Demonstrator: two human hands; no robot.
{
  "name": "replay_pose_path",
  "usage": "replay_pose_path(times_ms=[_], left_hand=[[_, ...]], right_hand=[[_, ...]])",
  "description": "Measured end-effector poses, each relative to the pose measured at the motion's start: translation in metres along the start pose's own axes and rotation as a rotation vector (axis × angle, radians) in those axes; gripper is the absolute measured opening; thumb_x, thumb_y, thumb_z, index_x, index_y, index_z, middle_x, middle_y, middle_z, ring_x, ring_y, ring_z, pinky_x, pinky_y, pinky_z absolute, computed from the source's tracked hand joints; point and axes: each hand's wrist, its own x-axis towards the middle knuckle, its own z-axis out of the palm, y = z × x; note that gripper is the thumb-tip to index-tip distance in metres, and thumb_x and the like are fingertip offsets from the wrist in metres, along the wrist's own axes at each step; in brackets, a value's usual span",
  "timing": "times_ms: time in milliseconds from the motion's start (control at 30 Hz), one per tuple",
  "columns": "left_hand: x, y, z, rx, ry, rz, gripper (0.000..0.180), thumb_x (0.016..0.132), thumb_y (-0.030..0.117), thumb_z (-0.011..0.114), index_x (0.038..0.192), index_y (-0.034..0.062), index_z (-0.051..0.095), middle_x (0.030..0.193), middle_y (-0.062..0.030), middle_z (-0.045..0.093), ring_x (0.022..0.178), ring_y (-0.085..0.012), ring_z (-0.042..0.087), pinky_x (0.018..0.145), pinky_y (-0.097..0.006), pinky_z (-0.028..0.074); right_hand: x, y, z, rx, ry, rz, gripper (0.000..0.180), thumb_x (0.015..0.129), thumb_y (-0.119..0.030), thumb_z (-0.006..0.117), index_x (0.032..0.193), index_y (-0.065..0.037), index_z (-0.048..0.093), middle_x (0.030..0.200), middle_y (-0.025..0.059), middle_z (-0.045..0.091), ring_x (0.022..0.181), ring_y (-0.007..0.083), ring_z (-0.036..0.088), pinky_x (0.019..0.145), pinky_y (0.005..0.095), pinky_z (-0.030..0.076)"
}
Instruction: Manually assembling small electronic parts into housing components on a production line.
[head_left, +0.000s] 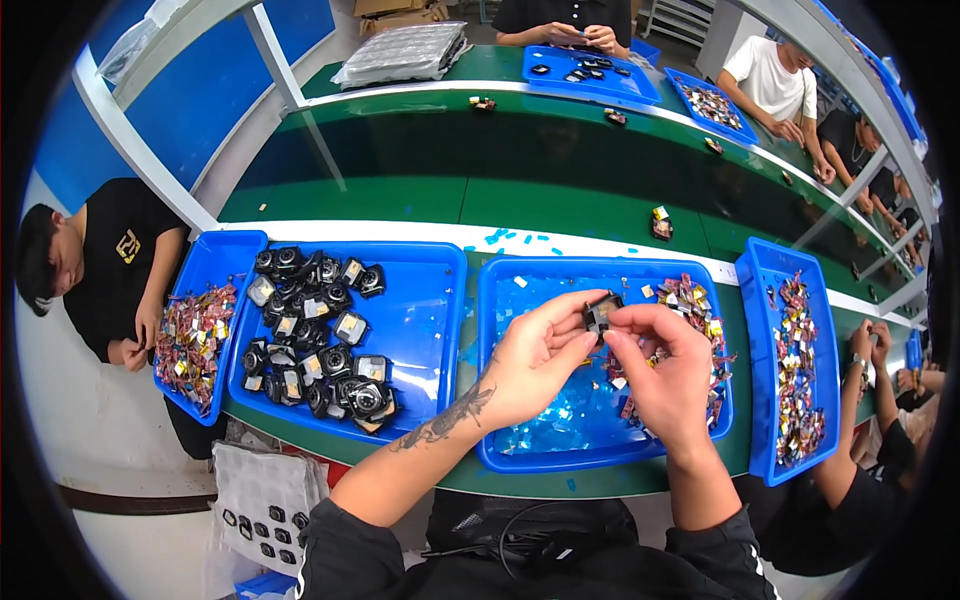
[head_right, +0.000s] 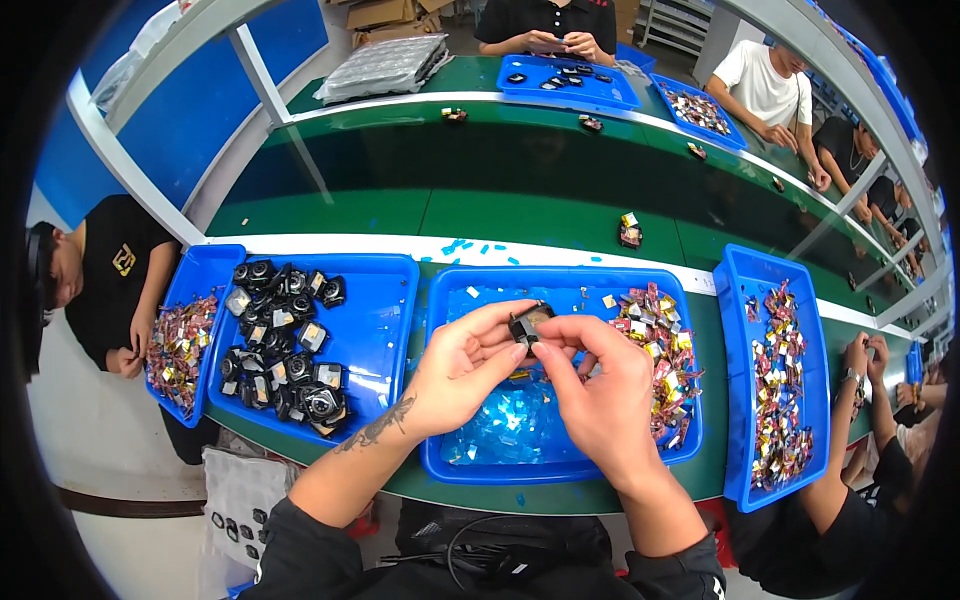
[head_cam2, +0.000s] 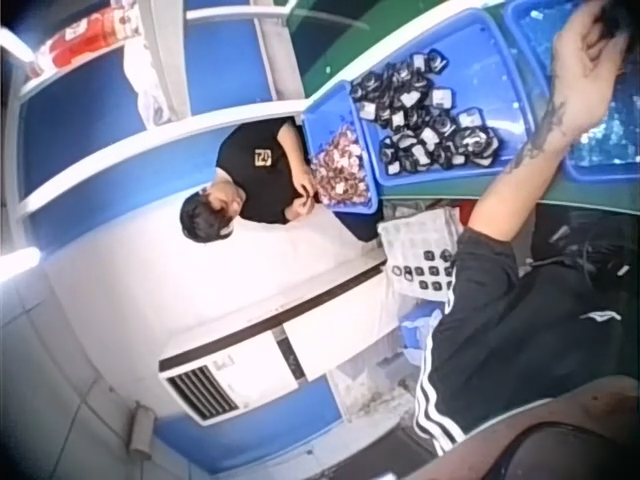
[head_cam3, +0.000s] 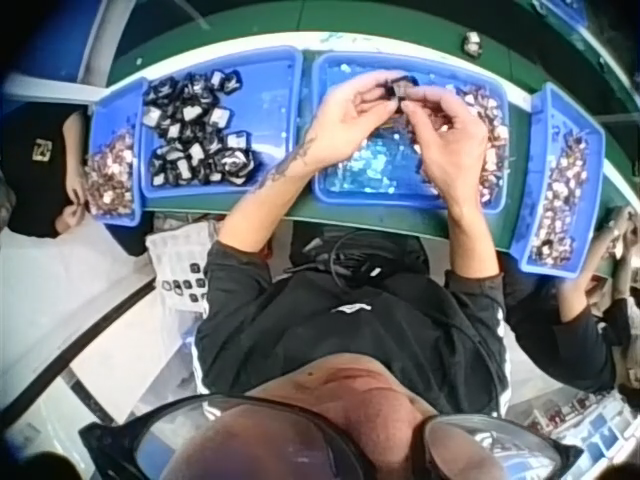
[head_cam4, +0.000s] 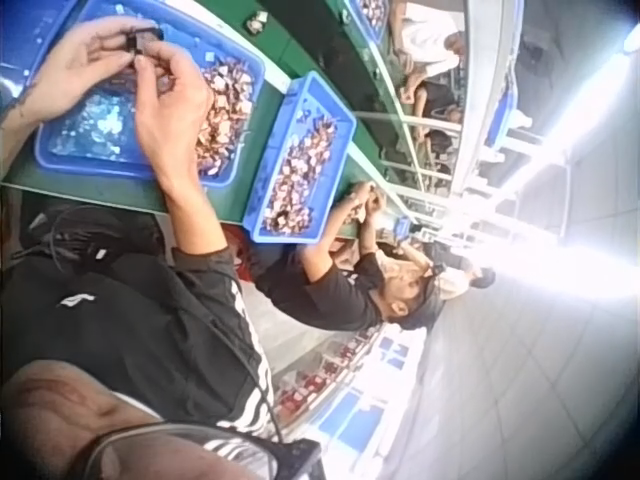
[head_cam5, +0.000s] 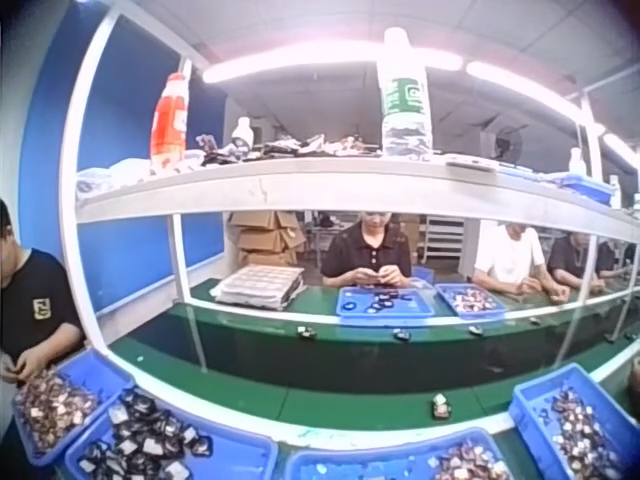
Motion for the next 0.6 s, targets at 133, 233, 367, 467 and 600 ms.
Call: replay_pose_path(times_ms=[133,233,367,467,600], left_hand=[[-0.0002,0.0034,-0.0004,0.016,-0.020,-0.022,0.042,0.096,-0.004,0.049,0.137,-0.0044,0.044,0.128,-0.0162,0.057,0.119,-0.0223,0.057,0.102,-0.035,0.047],[-0.0007,0.0027,0.0003,0.021,-0.042,-0.011,0.042,0.096,-0.004,0.050,0.137,-0.0043,0.045,0.128,-0.0164,0.058,0.119,-0.0224,0.057,0.102,-0.035,0.048],[-0.0012,-0.0004,0.0007,0.001,-0.045,0.022,0.042,0.095,-0.005,0.050,0.138,-0.0040,0.045,0.129,-0.0166,0.058,0.119,-0.0225,0.057,0.101,-0.034,0.049],[-0.0011,-0.0008,-0.0001,0.022,-0.046,0.019,0.042,0.095,-0.005,0.050,0.137,-0.0040,0.046,0.129,-0.0165,0.057,0.120,-0.0226,0.057,0.101,-0.034,0.049],[-0.0022,0.0003,0.0005,0.042,-0.047,0.013,0.042,0.096,-0.005,0.050,0.138,-0.0042,0.045,0.130,-0.0167,0.057,0.120,-0.0227,0.057,0.101,-0.034,0.048]], right_hand=[[0.0003,-0.0013,0.0014,-0.132,0.011,-0.107,0.011,0.079,0.001,0.072,0.090,0.000,0.069,0.077,0.0094,0.068,0.066,0.0159,0.063,0.059,0.0267,0.048],[0.0010,-0.0003,0.0032,-0.107,0.034,-0.146,0.010,0.079,0.001,0.072,0.088,0.000,0.068,0.076,0.0096,0.068,0.065,0.0173,0.063,0.060,0.0279,0.048],[0.0010,0.0018,0.0028,-0.074,0.028,-0.153,0.008,0.079,0.002,0.071,0.087,0.001,0.068,0.077,0.0096,0.068,0.065,0.0180,0.062,0.062,0.0289,0.049],[0.0017,0.0015,0.0040,-0.070,0.033,-0.157,0.009,0.078,0.001,0.071,0.087,0.001,0.069,0.077,0.0093,0.068,0.065,0.0188,0.062,0.063,0.0305,0.049],[0.0041,0.0034,0.0045,-0.111,0.047,-0.170,0.008,0.077,-0.001,0.072,0.083,-0.001,0.068,0.075,0.0084,0.067,0.062,0.0189,0.059,0.063,0.0309,0.046]])
